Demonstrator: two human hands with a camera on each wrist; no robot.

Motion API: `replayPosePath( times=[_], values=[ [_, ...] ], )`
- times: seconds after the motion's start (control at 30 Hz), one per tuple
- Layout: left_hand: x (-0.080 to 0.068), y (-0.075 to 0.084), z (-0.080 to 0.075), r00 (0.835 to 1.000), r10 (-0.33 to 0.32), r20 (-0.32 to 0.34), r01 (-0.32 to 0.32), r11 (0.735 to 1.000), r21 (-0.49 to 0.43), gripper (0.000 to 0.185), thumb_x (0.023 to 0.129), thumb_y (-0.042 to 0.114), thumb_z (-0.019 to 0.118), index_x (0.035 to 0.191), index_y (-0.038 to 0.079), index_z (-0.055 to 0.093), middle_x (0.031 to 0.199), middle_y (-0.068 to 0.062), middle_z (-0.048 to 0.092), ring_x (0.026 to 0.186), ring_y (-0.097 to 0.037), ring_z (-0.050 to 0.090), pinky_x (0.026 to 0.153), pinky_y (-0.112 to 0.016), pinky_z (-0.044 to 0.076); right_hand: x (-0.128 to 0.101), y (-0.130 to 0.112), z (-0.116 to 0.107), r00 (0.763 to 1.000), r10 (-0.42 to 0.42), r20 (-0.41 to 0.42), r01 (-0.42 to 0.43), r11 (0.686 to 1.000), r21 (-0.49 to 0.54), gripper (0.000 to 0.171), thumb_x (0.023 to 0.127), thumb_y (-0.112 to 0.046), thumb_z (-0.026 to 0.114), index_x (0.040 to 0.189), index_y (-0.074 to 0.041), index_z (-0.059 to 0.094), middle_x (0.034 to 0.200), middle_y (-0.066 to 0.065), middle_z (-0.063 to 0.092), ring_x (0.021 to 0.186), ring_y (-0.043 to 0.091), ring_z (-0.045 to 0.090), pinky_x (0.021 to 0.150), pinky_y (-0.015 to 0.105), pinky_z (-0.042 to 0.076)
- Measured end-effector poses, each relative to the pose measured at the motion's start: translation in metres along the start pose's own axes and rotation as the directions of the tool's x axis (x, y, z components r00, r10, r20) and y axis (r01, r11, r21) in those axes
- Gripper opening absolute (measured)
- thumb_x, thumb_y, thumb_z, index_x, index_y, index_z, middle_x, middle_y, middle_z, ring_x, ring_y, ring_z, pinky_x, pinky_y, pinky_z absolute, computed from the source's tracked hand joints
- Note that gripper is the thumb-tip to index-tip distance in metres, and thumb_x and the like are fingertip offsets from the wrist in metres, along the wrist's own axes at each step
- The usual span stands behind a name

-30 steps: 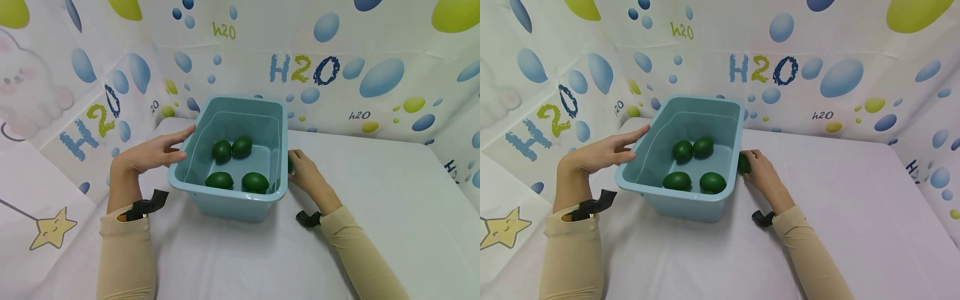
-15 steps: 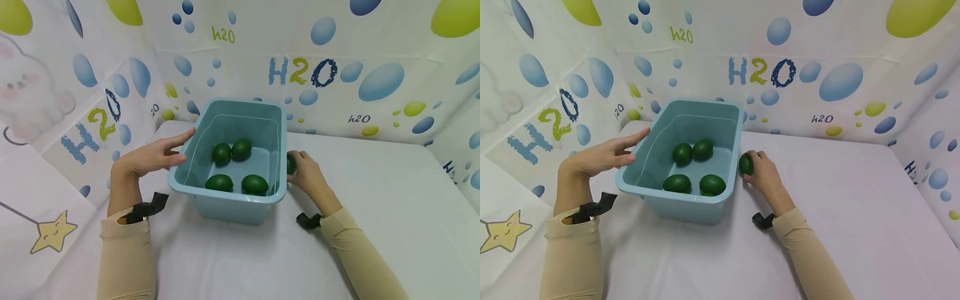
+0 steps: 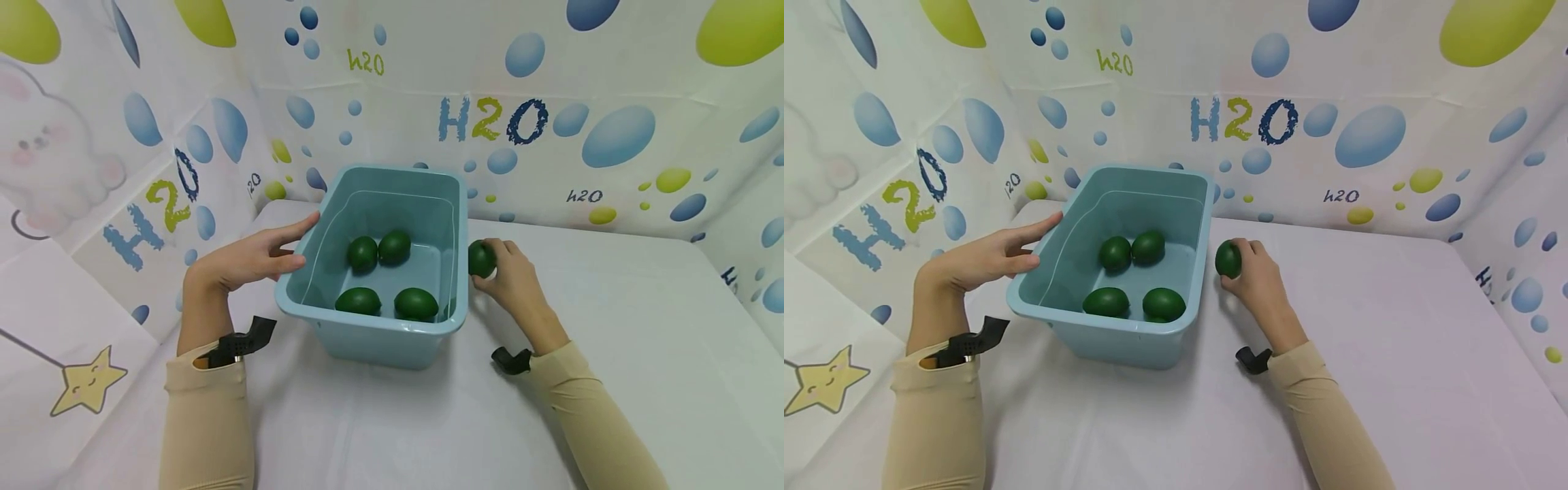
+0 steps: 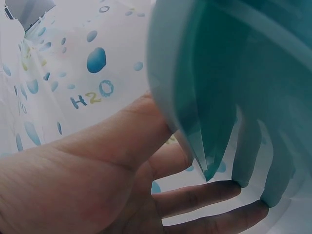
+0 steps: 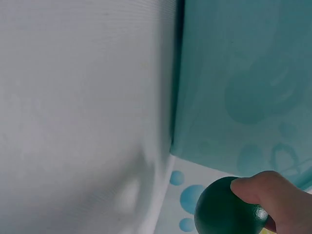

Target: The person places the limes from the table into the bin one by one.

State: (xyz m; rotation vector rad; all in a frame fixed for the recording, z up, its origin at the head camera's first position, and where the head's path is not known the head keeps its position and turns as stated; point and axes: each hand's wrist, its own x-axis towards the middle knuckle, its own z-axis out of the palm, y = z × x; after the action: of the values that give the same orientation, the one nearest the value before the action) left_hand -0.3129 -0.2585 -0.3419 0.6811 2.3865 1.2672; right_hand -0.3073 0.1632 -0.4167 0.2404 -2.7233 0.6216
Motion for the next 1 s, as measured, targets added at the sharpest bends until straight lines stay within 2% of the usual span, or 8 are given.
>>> replayPosePath(
  times=[0.33,0.67,1.0],
  values=[
    [0.000,-0.001,0.001,1.000,-0.006,0.000,0.006,1.000,-0.003,0.070,0.092,0.035,0.059,0.148,0.046,0.019,0.157,0.008,0.022,0.134,-0.038,0.040,0.087,-0.050,0.052,0.000,-0.002,-0.018,0.992,0.070,-0.106,-0.068,0.997,0.026,0.065,0.077,-0.020,0.077,0.132,-0.002,0.047,0.127,0.025,0.052,0.099,0.039,0.059,0.085,0.055,0.050],
    [0.001,0.001,0.000,1.000,0.001,0.005,-0.001,1.000,-0.009,0.070,0.092,0.034,0.059,0.148,0.045,0.019,0.157,0.008,0.023,0.133,-0.037,0.041,0.087,-0.048,0.053,0.000,-0.002,-0.041,0.965,0.107,-0.238,-0.096,0.994,0.056,0.065,0.079,-0.021,0.075,0.133,-0.001,0.046,0.128,0.025,0.051,0.106,0.042,0.061,0.089,0.055,0.050],
    [0.001,0.000,0.001,1.000,0.001,-0.003,-0.001,1.000,-0.004,0.071,0.092,0.034,0.060,0.149,0.043,0.019,0.157,0.007,0.021,0.134,-0.039,0.039,0.087,-0.050,0.052,-0.002,-0.012,-0.056,0.942,0.086,-0.324,-0.047,0.991,0.124,0.065,0.078,-0.022,0.076,0.132,-0.001,0.048,0.129,0.022,0.053,0.110,0.037,0.061,0.086,0.044,0.054]
  ],
)
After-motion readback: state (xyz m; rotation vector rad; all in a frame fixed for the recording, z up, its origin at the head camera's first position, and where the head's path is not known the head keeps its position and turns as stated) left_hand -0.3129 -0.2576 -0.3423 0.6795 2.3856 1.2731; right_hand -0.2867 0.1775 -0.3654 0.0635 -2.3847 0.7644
